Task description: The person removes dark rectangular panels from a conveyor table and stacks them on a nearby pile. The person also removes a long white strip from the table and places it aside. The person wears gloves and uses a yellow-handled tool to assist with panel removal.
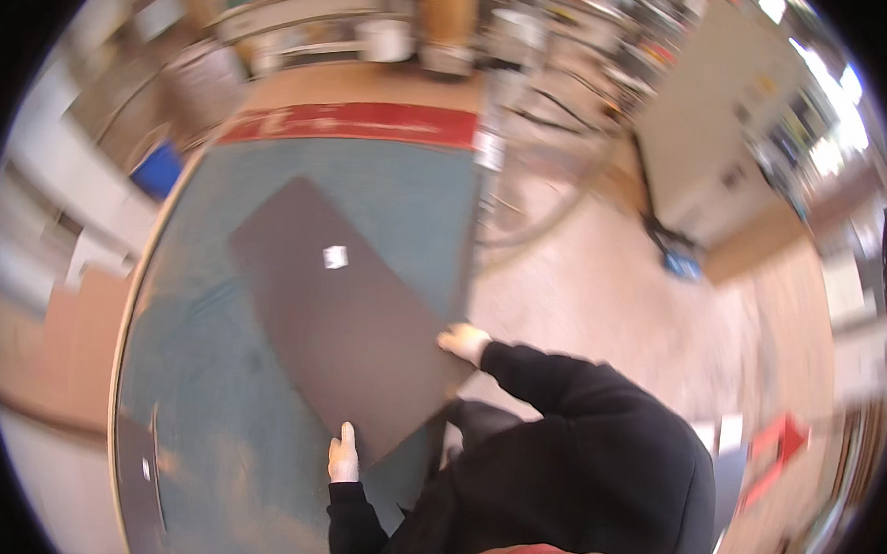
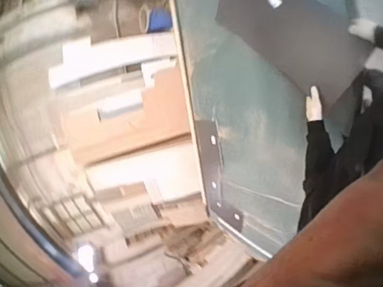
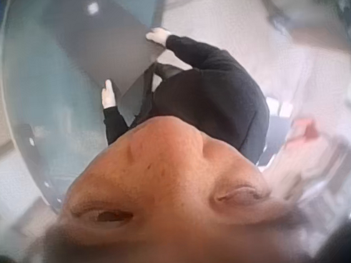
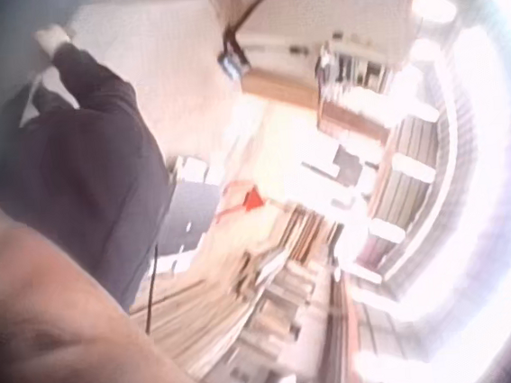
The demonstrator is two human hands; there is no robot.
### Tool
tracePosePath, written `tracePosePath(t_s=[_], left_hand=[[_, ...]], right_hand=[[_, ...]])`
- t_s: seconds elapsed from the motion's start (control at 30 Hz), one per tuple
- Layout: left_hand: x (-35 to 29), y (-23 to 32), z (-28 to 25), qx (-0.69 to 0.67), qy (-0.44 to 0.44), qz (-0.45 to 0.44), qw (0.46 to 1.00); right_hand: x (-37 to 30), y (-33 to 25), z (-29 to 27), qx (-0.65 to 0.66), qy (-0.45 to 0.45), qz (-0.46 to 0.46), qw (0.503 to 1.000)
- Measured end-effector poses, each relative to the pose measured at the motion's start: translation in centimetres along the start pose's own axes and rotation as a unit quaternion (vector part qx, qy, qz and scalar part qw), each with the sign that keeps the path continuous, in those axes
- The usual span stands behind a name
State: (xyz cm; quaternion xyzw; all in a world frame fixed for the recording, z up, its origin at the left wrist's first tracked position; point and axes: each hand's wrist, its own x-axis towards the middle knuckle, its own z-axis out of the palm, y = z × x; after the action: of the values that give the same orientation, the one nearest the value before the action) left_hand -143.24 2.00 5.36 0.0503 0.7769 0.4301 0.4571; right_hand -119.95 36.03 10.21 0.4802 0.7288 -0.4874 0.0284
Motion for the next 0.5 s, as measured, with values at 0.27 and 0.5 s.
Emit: tracePosePath(t_s=[0.27, 0.5], left_hand=[[-15.1, -6.2, 16.9, -0.400, -0.403, -0.162, 0.807], [-21.5, -11.7, 27.4, -0.138, -0.422, -0.270, 0.854]], right_hand=[[-25.2, 3.0, -11.2, -0.120, 0.199, -0.029, 0.972], [-41.0, 17.2, -13.0, -0.031, 0.267, 0.086, 0.959]])
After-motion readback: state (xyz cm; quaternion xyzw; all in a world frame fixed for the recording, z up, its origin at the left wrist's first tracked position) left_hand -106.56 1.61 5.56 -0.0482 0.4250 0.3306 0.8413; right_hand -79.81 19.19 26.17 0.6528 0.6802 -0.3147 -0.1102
